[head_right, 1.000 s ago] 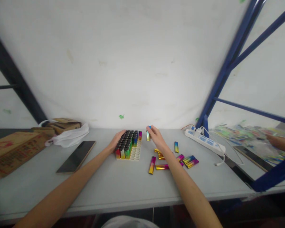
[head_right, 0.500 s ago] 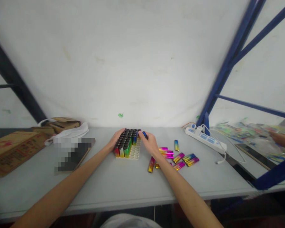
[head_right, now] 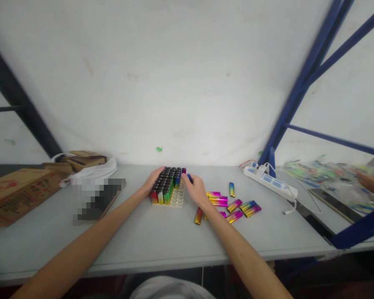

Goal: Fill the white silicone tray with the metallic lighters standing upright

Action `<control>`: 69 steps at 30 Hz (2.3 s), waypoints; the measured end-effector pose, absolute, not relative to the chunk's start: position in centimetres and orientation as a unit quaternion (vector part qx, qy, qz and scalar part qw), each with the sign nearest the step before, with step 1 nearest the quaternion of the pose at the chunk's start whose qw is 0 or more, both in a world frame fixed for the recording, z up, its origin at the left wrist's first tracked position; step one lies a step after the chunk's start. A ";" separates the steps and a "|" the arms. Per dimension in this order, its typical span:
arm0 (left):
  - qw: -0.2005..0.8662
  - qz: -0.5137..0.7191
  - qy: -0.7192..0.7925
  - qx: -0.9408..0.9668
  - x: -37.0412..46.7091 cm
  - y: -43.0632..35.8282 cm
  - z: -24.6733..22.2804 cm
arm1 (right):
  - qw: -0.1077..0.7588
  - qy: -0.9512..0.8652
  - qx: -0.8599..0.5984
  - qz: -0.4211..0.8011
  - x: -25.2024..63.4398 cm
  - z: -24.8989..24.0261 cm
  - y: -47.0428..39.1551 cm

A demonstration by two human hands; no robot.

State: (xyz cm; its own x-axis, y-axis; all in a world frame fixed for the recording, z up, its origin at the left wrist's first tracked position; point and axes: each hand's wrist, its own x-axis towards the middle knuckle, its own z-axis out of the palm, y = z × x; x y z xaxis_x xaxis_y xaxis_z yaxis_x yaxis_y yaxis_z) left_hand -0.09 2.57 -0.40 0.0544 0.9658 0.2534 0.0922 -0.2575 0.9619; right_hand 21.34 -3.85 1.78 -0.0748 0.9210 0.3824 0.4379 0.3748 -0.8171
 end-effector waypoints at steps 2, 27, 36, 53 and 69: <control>0.408 0.527 0.445 0.598 -0.1 2.7 -0.5 | 0.465 -0.689 -0.492 0.260 21.4 1.8 -3.9; 0.404 0.523 0.434 0.612 0.2 2.0 0.2 | 0.370 -0.829 -0.403 0.117 22.5 2.5 -4.5; 0.403 0.522 0.444 0.606 0.2 2.0 0.2 | 0.319 -0.846 -0.397 0.158 22.3 1.4 -3.9; 0.413 0.519 0.441 0.605 -0.2 2.9 -0.6 | 0.241 -0.849 -0.459 0.102 30.3 6.1 -4.1; 0.415 0.530 0.438 0.596 0.1 2.2 0.0 | 0.224 -0.762 -0.599 0.098 36.3 2.5 -1.5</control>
State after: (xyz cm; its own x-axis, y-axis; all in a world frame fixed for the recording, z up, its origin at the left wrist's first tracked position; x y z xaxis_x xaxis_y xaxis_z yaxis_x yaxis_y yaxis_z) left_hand 0.15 2.22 0.04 0.0557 0.9618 0.2682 0.0818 -0.2721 0.9588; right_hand 36.30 -1.48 2.49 -0.1820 0.9575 0.2238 0.8693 0.2631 -0.4185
